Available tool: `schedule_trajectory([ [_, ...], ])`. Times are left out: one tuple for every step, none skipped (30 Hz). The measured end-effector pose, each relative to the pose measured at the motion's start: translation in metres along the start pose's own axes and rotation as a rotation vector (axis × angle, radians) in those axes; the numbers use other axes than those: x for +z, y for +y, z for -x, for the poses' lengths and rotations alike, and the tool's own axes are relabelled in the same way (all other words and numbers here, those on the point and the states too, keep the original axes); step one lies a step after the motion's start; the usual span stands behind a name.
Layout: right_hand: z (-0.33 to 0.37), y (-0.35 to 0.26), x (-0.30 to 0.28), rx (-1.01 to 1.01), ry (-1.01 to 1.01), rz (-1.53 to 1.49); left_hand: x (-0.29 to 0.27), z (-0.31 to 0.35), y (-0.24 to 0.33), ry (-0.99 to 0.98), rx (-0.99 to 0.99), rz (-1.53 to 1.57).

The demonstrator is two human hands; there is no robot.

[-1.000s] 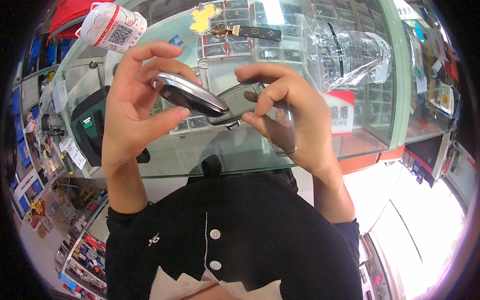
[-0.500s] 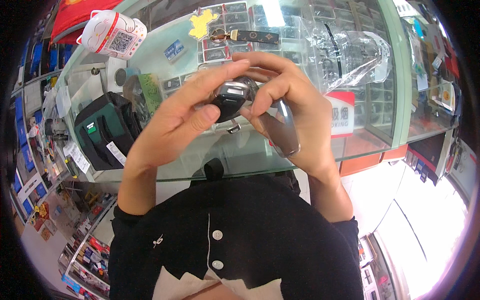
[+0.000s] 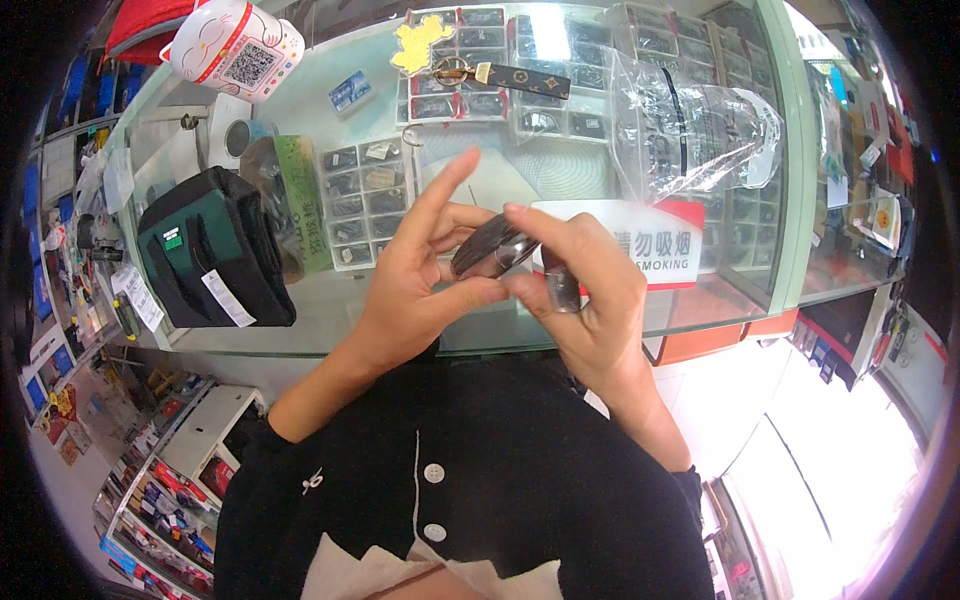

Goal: The person uses a key cutting machine to cut a key, then moves to a counter to assemble a car key fob. They insert the cut key into the fob housing, attach a keyring, and secure the casing.

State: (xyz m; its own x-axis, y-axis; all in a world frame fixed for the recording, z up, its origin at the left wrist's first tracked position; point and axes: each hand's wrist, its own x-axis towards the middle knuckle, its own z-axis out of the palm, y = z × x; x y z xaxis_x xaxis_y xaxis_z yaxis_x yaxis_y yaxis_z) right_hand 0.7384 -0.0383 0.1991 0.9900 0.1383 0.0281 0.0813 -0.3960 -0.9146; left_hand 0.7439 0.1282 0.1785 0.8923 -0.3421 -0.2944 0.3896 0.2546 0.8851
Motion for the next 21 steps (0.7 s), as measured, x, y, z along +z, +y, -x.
schedule_trajectory([
  [0.001, 0.001, 0.003, -0.021, -0.012, 0.02, 0.0, 0.001, -0.003, 0.012, -0.024, 0.01],
  [0.002, 0.002, 0.006, -0.053, 0.017, 0.027, -0.002, 0.0, -0.006, -0.03, 0.007, -0.046],
  [0.003, 0.003, 0.009, -0.069, 0.045, 0.041, -0.006, -0.001, -0.009, -0.073, 0.037, -0.103],
  [0.003, 0.004, 0.01, -0.1, 0.068, 0.058, -0.008, -0.002, -0.011, -0.115, 0.066, -0.159],
  [0.003, 0.004, 0.01, -0.081, 0.086, 0.052, -0.009, -0.001, -0.013, -0.12, -0.002, 0.002],
  [0.002, 0.005, 0.009, -0.074, 0.097, 0.048, -0.009, 0.001, -0.014, -0.123, -0.072, 0.165],
  [0.002, 0.005, 0.008, -0.064, 0.113, 0.042, -0.008, 0.002, -0.015, -0.126, -0.142, 0.329],
  [0.002, 0.005, 0.008, -0.003, 0.128, -0.025, -0.012, 0.001, -0.014, -0.164, -0.115, 0.208],
  [0.001, 0.006, 0.008, -0.037, 0.143, 0.03, -0.012, 0.0, -0.015, -0.171, -0.124, 0.209],
  [0.0, 0.006, 0.008, -0.078, 0.163, 0.076, -0.013, 0.0, -0.015, -0.18, -0.12, 0.217],
  [0.0, 0.006, 0.008, -0.098, 0.168, 0.12, -0.014, -0.001, -0.015, -0.19, -0.108, 0.231],
  [0.0, 0.005, 0.009, -0.123, 0.182, 0.16, -0.016, -0.001, -0.014, -0.184, -0.155, 0.262],
  [0.0, 0.004, 0.01, -0.108, 0.199, 0.136, -0.016, -0.001, -0.014, -0.173, -0.133, 0.244],
  [-0.001, 0.003, 0.01, -0.091, 0.206, 0.108, -0.016, -0.002, -0.014, -0.163, -0.109, 0.226],
  [-0.001, 0.002, 0.011, -0.08, 0.219, 0.072, -0.015, -0.003, -0.014, -0.153, -0.086, 0.207],
  [-0.001, 0.001, 0.012, -0.093, 0.253, 0.098, -0.013, -0.003, -0.014, -0.131, -0.054, 0.232],
  [-0.001, 0.0, 0.012, -0.103, 0.252, 0.118, -0.011, -0.004, -0.014, -0.109, -0.019, 0.254],
  [-0.001, -0.002, 0.013, -0.113, 0.251, 0.139, -0.009, -0.004, -0.014, -0.087, 0.015, 0.277],
  [0.0, -0.004, 0.013, -0.119, 0.25, 0.15, -0.008, -0.004, -0.013, -0.072, 0.043, 0.245],
  [0.001, -0.005, 0.014, -0.127, 0.264, 0.144, -0.007, -0.003, -0.012, -0.055, 0.07, 0.213],
  [0.0, -0.005, 0.015, -0.125, 0.271, 0.115, -0.007, -0.002, -0.01, -0.046, 0.105, 0.185],
])
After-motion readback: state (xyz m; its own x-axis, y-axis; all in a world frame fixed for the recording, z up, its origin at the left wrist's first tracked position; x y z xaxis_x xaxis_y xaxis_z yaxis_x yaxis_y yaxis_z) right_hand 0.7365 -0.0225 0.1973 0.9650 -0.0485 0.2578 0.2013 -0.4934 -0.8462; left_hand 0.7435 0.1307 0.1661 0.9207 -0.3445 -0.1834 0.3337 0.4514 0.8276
